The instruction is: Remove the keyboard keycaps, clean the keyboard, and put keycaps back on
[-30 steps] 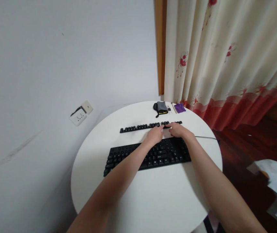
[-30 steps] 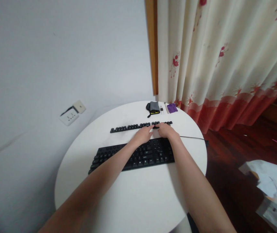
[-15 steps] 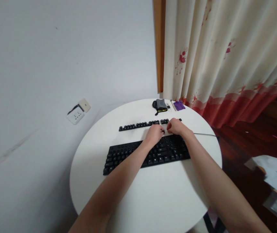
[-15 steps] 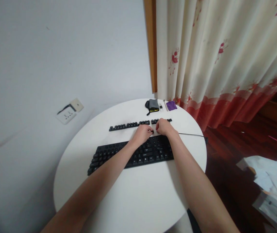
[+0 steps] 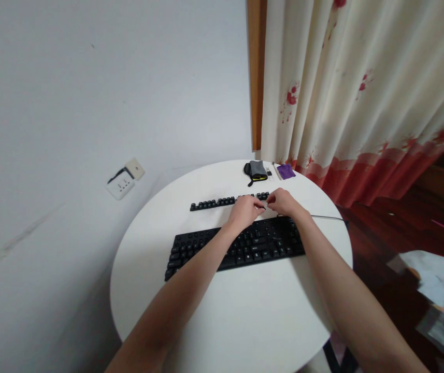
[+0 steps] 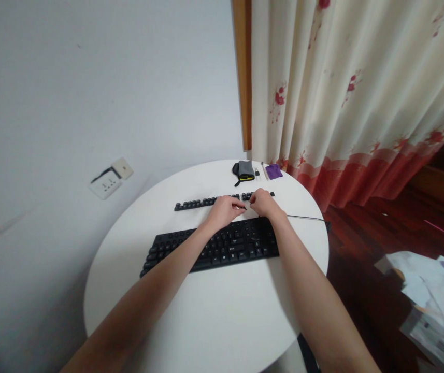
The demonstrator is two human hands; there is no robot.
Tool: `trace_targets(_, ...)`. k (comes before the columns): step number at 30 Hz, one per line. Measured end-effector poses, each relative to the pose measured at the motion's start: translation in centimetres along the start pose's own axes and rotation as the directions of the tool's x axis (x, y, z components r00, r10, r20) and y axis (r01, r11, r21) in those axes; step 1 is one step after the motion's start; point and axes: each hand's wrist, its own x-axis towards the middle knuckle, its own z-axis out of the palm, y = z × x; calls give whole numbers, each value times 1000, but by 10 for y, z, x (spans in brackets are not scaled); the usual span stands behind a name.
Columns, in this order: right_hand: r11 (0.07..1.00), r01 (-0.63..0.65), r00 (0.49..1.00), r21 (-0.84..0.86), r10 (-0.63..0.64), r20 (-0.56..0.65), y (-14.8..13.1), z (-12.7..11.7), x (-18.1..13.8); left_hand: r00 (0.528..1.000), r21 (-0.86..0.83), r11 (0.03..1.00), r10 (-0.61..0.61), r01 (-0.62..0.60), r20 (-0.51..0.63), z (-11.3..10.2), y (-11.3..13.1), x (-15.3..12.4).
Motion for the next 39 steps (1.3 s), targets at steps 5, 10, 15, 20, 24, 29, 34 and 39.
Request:
trace_targets(5,991,39,987,131,-18,-158,-15,-10,-5,995,-167,984,-53,67,83,-6,16,-22)
trace_targets(10,950,142,974,279,-84,-212,-21,-13,-37,991,-182,981,-46,68,124,-2,19,-50)
trace_targets(15,913,173,981,370,-127,-148,-1,-2,-80,998,-161,987,0,10,62,7,14,-62)
trace_targets(20,920,167,983,354,-127,-133,14,4,-101,993,-87,990,112,-109,26,19,9,-64)
trace_targets(24,932,174,984,319,-150,-97,16,4,-105,982,-66,981,187,-184,27,20,8,-66)
trace_targets(29,927,220,975,305,-201,-92,16,7,-106,968,-27,968,249,-249,17,19,9,-69)
trace_targets(34,931,312,949,189,-297,-102,13,8,-108,950,69,947,311,-313,41,17,13,-72)
trace_targets(39,926,354,935,132,-345,-85,10,6,-111,933,184,914,349,-361,92,15,22,-77)
